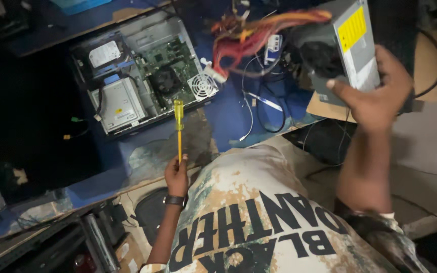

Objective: The person uses a yellow screwdriver to remove screws from a power supply unit and then from the motherboard inside an open desktop computer case. The power supply is removed and set aside on the table. The person continues to unscrew components on the motherboard.

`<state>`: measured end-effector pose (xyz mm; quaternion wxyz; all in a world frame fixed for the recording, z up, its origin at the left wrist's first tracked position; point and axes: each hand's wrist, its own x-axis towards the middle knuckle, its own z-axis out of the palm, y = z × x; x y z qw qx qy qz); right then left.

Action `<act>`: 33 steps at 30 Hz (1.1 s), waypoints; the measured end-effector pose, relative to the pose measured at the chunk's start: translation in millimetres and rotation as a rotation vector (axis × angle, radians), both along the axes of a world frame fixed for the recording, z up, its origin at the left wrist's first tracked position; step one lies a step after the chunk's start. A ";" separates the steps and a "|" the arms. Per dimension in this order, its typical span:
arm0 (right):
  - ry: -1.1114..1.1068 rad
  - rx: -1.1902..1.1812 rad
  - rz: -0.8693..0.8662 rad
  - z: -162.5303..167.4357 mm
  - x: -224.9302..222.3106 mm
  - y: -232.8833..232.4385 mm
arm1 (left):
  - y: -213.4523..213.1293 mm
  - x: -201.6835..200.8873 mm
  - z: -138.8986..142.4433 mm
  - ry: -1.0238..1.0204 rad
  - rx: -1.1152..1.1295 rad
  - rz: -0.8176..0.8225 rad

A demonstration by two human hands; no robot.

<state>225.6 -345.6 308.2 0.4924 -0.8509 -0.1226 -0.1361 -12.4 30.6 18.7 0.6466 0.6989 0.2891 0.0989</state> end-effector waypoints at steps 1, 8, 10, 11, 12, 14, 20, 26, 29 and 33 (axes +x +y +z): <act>0.011 -0.005 -0.029 -7.5 8.4 -5.4 | 0.3 0.6 -0.1 -0.032 0.017 0.000; -0.004 -0.399 -0.330 -69.0 53.5 -44.5 | -7.4 5.6 0.0 0.108 -0.038 0.085; 0.075 -0.475 -0.396 -82.4 60.2 -55.0 | -11.1 9.1 -0.3 0.104 -0.072 0.109; 0.119 -0.471 -0.415 -88.4 61.8 -59.3 | -12.3 10.0 0.0 0.092 -0.046 0.102; 0.162 -0.467 -0.434 -94.0 63.9 -62.6 | -14.3 11.9 -0.1 0.079 -0.020 0.096; 0.173 -0.413 -0.463 -106.2 65.8 -64.4 | -18.2 13.2 0.6 0.072 -0.011 0.102; 0.056 -0.481 -0.418 -126.6 64.6 -60.2 | -30.3 19.3 0.5 0.084 -0.086 0.120; 0.096 -0.744 -0.402 -121.1 61.2 -60.2 | -45.2 20.6 -1.3 0.130 -0.224 0.130; 0.190 -0.784 -0.396 -118.6 60.1 -57.1 | -50.1 19.7 -2.4 0.127 -0.164 0.119; 0.083 -0.792 -0.381 -115.6 59.9 -53.8 | -51.4 18.6 -4.2 0.104 -0.062 0.076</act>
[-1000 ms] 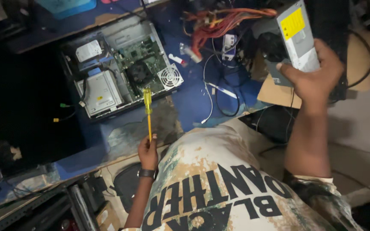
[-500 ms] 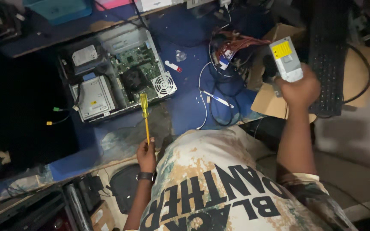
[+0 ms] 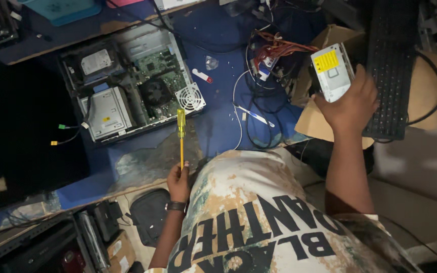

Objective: The person uses a yellow screwdriver to remove screws from a power supply unit and then from the motherboard inside an open desktop computer case. The power supply is removed and set aside on the table. The person continues to unscrew components on the motherboard.

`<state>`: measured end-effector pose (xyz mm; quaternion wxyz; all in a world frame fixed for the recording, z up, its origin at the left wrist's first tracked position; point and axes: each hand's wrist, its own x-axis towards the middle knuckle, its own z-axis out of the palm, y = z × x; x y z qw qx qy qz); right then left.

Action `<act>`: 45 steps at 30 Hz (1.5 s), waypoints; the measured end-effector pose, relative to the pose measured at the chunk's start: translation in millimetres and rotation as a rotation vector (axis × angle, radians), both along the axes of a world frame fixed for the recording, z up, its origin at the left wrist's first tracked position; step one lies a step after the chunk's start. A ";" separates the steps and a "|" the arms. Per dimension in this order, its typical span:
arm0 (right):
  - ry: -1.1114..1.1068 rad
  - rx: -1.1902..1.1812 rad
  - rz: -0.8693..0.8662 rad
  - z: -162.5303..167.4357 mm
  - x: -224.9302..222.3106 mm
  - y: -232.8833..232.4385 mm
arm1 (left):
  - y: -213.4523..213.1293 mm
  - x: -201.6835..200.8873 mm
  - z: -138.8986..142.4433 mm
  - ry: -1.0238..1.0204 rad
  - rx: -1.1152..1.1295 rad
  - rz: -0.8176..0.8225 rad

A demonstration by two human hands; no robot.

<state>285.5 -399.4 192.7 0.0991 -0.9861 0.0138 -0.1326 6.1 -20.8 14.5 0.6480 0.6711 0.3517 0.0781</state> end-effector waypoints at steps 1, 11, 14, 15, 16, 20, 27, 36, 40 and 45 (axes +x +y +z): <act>0.013 0.015 -0.008 1.0 0.2 0.2 | 0.1 -0.5 -0.3 0.036 0.003 0.013; 0.028 -0.018 0.028 -1.5 -2.6 4.6 | 8.8 -3.3 0.5 -0.066 0.024 0.008; 0.020 -0.034 0.029 -4.8 -5.5 6.4 | 16.7 -4.5 1.5 -0.059 0.034 -0.005; 0.021 -0.040 0.026 -5.7 -6.9 6.9 | 20.2 -5.3 1.8 -0.027 -0.006 0.006; 0.029 -0.045 0.004 -6.6 -8.1 7.6 | 23.9 -5.9 1.9 0.003 -0.045 0.017; 0.004 -0.039 -0.032 -8.8 -14.0 10.7 | 39.9 -5.9 1.0 0.035 0.029 -0.001; -0.216 -0.035 0.078 -2.4 -31.4 25.3 | 55.3 -5.4 14.6 -0.051 0.106 -0.040; 0.138 0.335 0.932 2.5 -90.8 163.4 | 71.3 29.1 95.4 -0.174 0.797 -0.729; 0.495 0.075 1.022 -3.5 -104.9 198.6 | 72.1 46.3 110.5 -0.219 0.844 -0.854; 0.843 -0.083 0.816 -23.8 -111.7 192.6 | 81.4 57.8 92.3 -0.267 0.817 -0.870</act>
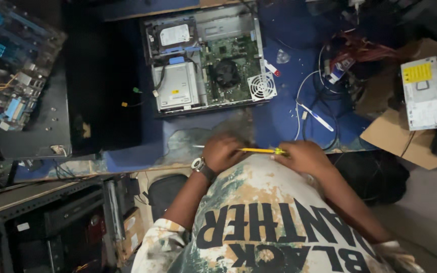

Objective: The person uses a yellow screwdriver to remove screws from a power supply unit and then from the motherboard inside an open desktop computer case. The power supply is removed and set aside on the table. The person continues to unscrew components on the motherboard.

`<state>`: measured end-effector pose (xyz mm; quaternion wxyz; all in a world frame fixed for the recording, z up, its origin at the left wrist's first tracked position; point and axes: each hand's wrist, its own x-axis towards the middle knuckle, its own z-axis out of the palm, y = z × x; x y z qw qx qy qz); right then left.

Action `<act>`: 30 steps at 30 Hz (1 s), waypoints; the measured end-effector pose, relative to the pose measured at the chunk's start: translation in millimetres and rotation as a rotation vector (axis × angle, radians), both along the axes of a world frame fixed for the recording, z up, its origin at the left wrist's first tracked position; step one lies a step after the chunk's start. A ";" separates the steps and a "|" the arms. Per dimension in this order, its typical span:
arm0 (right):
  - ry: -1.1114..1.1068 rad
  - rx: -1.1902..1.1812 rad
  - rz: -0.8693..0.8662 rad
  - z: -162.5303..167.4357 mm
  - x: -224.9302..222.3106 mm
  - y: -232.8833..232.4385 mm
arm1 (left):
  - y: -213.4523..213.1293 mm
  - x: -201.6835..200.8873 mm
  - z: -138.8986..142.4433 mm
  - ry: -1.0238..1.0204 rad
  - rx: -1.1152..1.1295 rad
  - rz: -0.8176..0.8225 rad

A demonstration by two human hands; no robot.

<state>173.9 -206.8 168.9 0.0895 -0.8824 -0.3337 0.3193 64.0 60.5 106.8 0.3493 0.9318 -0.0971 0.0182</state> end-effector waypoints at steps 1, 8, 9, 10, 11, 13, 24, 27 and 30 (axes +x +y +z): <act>0.029 0.030 -0.063 -6.5 -2.4 -3.7 | 3.0 2.4 -6.4 0.026 0.000 -0.006; 0.271 0.106 -0.491 -54.8 -33.5 -71.6 | 39.5 44.6 -35.2 -0.134 0.199 0.188; 0.294 0.161 -0.579 -58.4 -40.4 -86.8 | 42.4 49.8 -35.8 -0.152 0.193 0.152; 0.343 0.155 -0.580 -61.5 -44.3 -100.4 | 44.5 54.3 -36.1 -0.169 0.187 0.115; 0.388 0.149 -0.582 -65.1 -44.8 -110.0 | 44.2 60.5 -36.3 -0.159 0.180 0.099; 0.377 0.147 -0.630 -67.7 -57.7 -124.3 | 41.6 67.5 -36.5 -0.137 0.169 0.073; 0.338 0.317 -0.854 -64.0 -123.3 -135.2 | 30.8 93.5 -29.7 -0.050 0.161 0.315; 0.320 0.320 -0.903 -66.0 -128.2 -140.2 | 29.8 92.5 -24.9 -0.017 0.176 0.323; 0.304 0.443 -0.920 -68.0 -127.7 -146.8 | 27.8 82.8 -20.6 0.002 0.165 0.295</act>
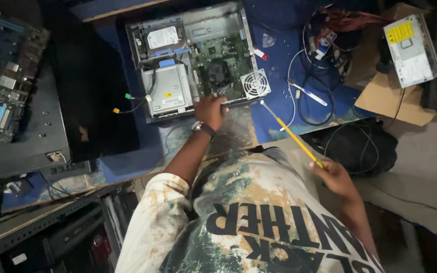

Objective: The person uses a yellow screwdriver to remove screws from a power supply unit and then from the motherboard inside an open desktop computer case. The power supply is removed and set aside on the table. The person continues to unscrew components on the motherboard.

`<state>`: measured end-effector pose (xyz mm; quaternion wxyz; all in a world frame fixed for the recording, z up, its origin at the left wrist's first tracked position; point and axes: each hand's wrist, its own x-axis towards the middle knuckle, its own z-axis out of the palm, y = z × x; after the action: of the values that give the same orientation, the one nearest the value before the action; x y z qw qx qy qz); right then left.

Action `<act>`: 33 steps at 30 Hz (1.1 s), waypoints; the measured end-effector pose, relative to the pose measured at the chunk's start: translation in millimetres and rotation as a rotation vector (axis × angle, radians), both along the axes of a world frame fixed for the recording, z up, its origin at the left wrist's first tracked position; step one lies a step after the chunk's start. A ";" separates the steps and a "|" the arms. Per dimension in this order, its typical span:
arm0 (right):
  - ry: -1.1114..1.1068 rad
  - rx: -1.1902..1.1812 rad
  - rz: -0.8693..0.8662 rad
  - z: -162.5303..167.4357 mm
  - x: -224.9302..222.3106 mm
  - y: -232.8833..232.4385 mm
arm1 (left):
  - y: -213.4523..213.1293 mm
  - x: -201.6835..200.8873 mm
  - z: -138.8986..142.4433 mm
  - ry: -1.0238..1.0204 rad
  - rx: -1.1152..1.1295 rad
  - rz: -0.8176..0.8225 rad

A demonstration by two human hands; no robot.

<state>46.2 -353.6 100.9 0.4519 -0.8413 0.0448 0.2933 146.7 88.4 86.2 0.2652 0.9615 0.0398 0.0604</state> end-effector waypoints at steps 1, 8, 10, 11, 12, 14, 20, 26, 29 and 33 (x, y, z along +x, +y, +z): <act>0.008 0.002 -0.031 -0.7 1.1 -1.8 | -1.6 -5.1 0.8 -0.002 -0.014 -0.012; 0.026 0.125 -0.064 -8.6 32.2 4.6 | -19.5 -35.3 -5.3 -0.020 -0.047 -0.113; -0.018 0.122 0.002 -7.1 40.3 12.7 | -28.1 -44.0 -8.2 0.069 -0.055 -0.141; -0.016 0.118 0.033 -6.2 43.1 18.3 | -33.2 -48.1 -8.2 0.068 -0.079 -0.147; -0.015 0.113 0.064 -5.2 45.7 23.8 | -40.2 -51.3 -7.9 0.066 -0.104 -0.152; 0.007 0.119 0.075 -4.8 46.2 37.1 | -52.6 -60.7 -9.6 0.055 -0.122 -0.174; 0.005 0.235 0.141 -10.2 47.6 90.6 | -69.3 -65.4 2.5 -0.009 -0.328 -0.298; -0.039 0.129 0.292 7.7 48.6 139.4 | -78.0 -72.1 -3.7 0.243 -1.419 -0.403; -0.456 -0.017 0.246 22.7 57.4 152.9 | -78.0 -78.8 -16.3 0.309 -1.607 -0.125; -0.864 -0.257 0.069 27.5 90.1 151.8 | -54.0 -94.5 -24.5 0.217 -1.426 0.065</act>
<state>136.3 -201.8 128.4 0.3108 -0.9369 -0.1398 -0.0778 52.2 34.4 61.6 0.8208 0.5533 0.1243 -0.0681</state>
